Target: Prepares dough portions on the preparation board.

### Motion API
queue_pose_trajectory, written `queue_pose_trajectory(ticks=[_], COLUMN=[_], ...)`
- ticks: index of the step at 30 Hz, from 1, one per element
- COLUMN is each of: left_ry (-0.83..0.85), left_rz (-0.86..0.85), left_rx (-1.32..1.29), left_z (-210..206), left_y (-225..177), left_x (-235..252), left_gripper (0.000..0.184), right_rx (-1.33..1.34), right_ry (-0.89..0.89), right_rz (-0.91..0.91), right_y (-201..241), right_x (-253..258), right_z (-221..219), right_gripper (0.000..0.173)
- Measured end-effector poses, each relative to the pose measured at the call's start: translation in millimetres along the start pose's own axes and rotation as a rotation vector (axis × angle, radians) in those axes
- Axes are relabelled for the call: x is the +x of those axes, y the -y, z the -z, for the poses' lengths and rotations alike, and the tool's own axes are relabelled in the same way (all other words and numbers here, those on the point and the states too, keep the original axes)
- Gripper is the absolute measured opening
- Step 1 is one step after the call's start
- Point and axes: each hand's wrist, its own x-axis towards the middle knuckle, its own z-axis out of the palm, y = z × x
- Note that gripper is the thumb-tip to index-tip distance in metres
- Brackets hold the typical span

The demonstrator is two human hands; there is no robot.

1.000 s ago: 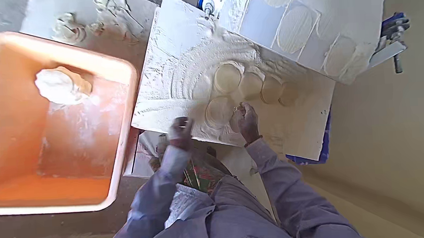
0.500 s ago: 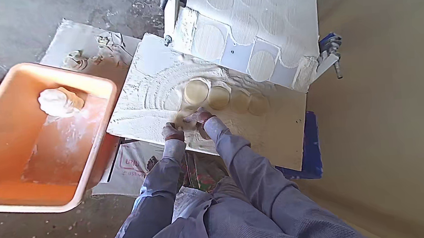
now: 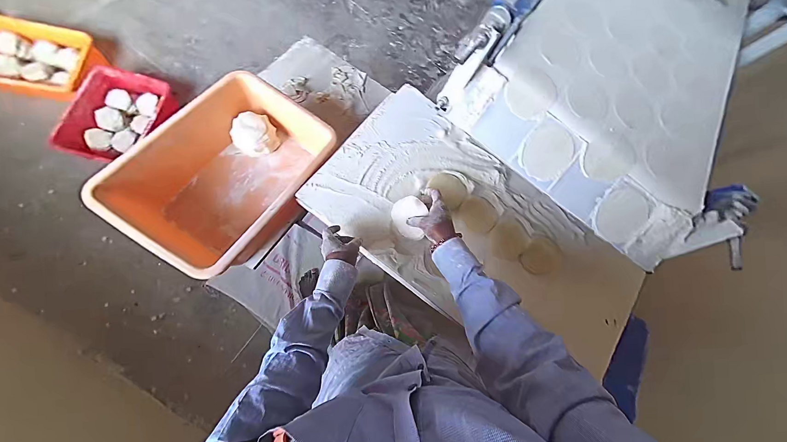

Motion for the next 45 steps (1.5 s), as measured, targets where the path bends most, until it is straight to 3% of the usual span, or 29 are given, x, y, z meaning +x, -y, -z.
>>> queue_pose_trajectory(ticks=[3,4,7,9,12,15,19,22,23,26,28,30,32,35,37,38,40,43,45], left_ry=[0.141,0.234,0.560,0.668,0.648,0.648,0.693,0.861,0.888,0.844,0.785,0.647,0.549,0.560,0.579,0.536,0.349,0.305,0.356], left_rz=[-0.046,-0.031,0.059,0.035,-0.008,-0.076,-0.278,-0.174,-0.104,-0.069,-0.065,-0.016,-0.046,-0.282,-0.512,-0.629,-0.765,-0.714,-0.591], left_rx=[-0.343,-0.463,-0.797,-0.845,-0.686,-0.596,-0.494,-0.723,-0.803,-0.880,-0.863,-0.787,-0.651,-0.402,-0.267,-0.140,0.283,0.828,0.967], left_z=[-5.0,-10.2,-25.0,-32.7,-25.3,-10.2,7.0,16.6,21.6,49.0,64.0,81.6,105.1,148.6,169.3,176.6,185.3,178.0,166.3], left_y=[4.2,4.5,-7.4,-17.5,-27.8,-33.2,-47.3,-58.9,-60.9,-68.2,-64.5,-75.1,-90.2,-117.5,-129.9,-134.0,-141.6,-144.3,-145.7], left_x=[6.1,11.8,6.8,-1.8,-1.3,17.2,57.7,63.5,62.7,58.8,66.1,71.9,77.9,87.8,102.7,116.8,152.0,215.0,244.8], left_gripper=[0.045,0.048,0.092,0.096,0.047,0.035,0.080,0.109,0.110,0.092,0.057,0.023,0.014,0.021,0.023,0.025,0.033,0.038,0.040], right_rx=[0.075,0.138,0.302,0.306,0.285,0.292,0.130,0.092,0.115,0.171,0.188,0.221,0.309,0.465,0.608,0.677,0.737,0.708,0.632], right_ry=[0.098,0.146,0.217,0.193,0.171,0.190,0.198,0.213,0.210,0.178,0.173,0.220,0.322,0.428,0.485,0.468,0.339,0.105,-0.035], right_rz=[0.077,0.085,0.084,0.098,0.128,0.103,0.202,0.285,0.293,0.266,0.241,0.206,0.153,0.042,-0.064,-0.128,-0.197,-0.176,-0.185], right_y=[29.9,41.0,57.8,59.0,54.2,60.4,91.8,122.0,129.0,141.2,146.3,153.6,163.0,174.9,178.8,183.4,191.4,179.9,160.5], right_x=[-20.0,-26.0,-38.0,-35.2,-26.8,-29.4,-45.7,-45.9,-40.6,-16.3,-3.3,8.5,22.7,54.9,76.2,84.7,97.1,108.7,99.4], right_z=[11.6,16.0,24.9,25.9,15.2,5.8,-6.3,-19.2,-23.0,-35.6,-49.1,-65.6,-79.5,-107.5,-138.6,-151.0,-161.0,-144.8,-124.1], right_gripper=[0.090,0.090,0.091,0.094,0.095,0.098,0.097,0.097,0.099,0.102,0.104,0.105,0.098,0.044,0.079,0.090,0.081,0.048,0.038])
